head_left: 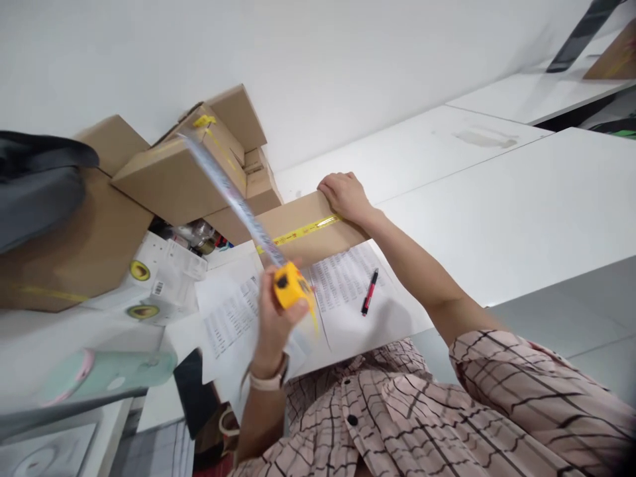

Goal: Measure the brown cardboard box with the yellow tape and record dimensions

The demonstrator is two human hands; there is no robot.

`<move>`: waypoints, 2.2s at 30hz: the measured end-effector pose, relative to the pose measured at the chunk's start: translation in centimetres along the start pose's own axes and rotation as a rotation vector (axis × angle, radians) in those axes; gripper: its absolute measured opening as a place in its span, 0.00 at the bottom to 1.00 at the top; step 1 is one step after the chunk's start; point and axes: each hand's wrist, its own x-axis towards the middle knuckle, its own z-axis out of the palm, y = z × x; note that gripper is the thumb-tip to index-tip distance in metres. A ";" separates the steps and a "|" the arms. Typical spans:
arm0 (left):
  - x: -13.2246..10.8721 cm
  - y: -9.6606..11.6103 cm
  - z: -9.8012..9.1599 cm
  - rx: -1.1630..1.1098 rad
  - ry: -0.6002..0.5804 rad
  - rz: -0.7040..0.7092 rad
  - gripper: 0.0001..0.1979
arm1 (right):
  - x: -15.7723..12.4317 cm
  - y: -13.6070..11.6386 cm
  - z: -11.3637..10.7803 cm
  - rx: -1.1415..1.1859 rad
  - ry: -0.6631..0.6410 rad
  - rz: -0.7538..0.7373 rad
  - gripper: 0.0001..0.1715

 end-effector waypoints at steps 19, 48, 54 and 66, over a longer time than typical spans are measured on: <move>-3.7 -7.9 7.7 -0.269 -0.197 -0.391 0.36 | -0.8 0.1 -0.3 -0.114 -0.050 -0.141 0.30; -4.4 -10.6 4.4 -0.131 -0.298 -0.352 0.40 | 1.1 -4.6 -1.6 0.096 -0.121 0.136 0.16; -4.5 -10.8 4.2 -0.134 -0.284 -0.352 0.43 | 0.9 -4.6 -1.6 0.052 -0.128 0.126 0.19; -8.6 -8.0 0.3 0.052 -0.084 -0.195 0.42 | -5.8 -3.9 0.4 -0.212 0.002 -0.147 0.37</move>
